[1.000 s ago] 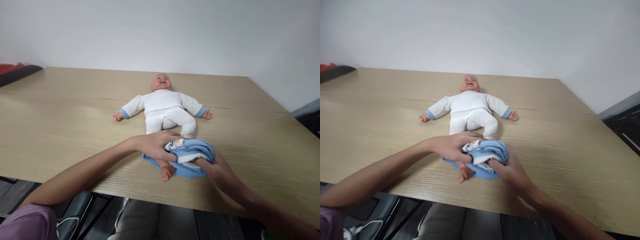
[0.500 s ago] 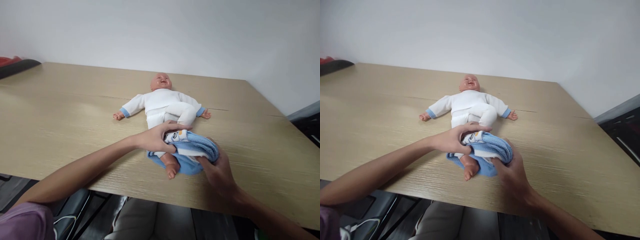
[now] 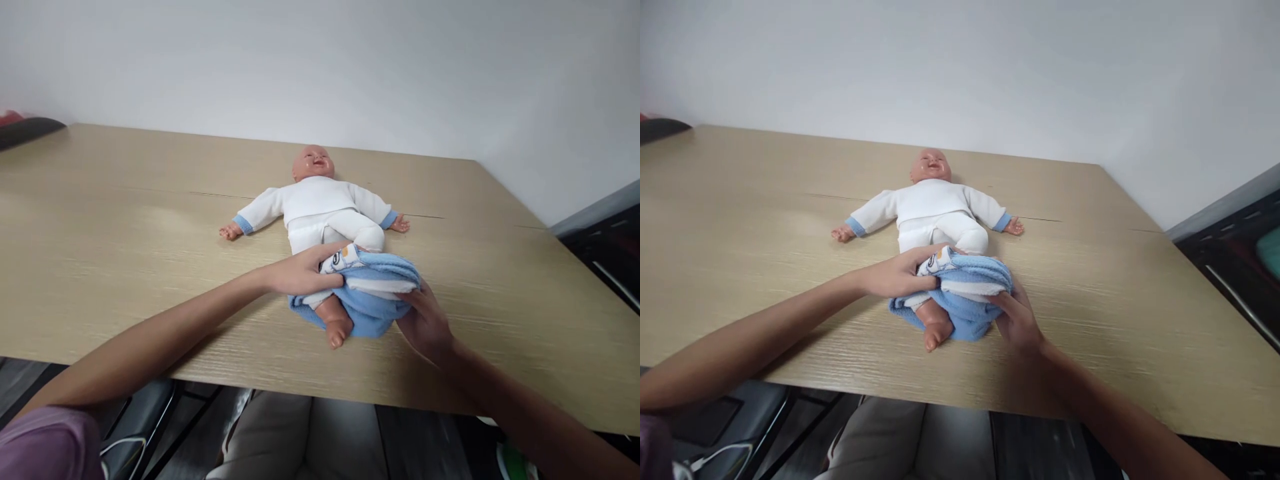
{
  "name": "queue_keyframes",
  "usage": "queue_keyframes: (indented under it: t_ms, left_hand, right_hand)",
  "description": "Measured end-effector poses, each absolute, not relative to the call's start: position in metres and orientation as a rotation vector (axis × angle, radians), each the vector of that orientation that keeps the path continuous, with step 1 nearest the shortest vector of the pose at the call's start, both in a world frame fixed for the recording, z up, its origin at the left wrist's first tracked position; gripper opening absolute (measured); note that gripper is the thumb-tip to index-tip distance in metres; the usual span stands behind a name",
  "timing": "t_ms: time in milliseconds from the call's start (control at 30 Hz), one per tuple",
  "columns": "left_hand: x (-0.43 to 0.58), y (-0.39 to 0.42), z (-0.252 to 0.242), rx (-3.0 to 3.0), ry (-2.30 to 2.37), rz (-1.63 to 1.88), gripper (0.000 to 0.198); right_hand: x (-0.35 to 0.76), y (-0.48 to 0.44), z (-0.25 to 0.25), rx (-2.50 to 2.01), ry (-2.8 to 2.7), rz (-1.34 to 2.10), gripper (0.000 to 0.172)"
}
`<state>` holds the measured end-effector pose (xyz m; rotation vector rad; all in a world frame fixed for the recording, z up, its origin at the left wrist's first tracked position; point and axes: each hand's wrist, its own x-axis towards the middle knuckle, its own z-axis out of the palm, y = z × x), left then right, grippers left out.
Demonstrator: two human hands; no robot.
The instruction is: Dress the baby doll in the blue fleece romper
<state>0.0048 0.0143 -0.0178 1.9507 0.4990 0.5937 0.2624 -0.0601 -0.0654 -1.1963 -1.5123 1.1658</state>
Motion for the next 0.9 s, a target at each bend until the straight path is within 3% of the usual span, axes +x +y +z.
queue_keyframes:
  t_ms: [400, 600, 800, 900]
  left_hand:
    - [0.013, 0.002, -0.013, 1.802, 0.567, 0.503, 0.062]
    - [0.009, 0.006, -0.013, 1.76, 0.52, 0.572, 0.067]
    - [-0.002, 0.017, -0.019, 1.844, 0.505, 0.649, 0.078]
    - [-0.001, 0.018, -0.026, 1.84, 0.462, 0.665, 0.08]
  right_hand:
    - [0.241, -0.049, -0.056, -1.306, -1.248, 1.219, 0.036]
    - [0.242, -0.05, -0.058, -1.199, -1.363, 1.043, 0.042]
    - [0.247, -0.054, -0.055, -1.018, -1.472, 1.266, 0.051]
    - [0.251, -0.052, -0.06, -1.012, -1.597, 1.082, 0.05]
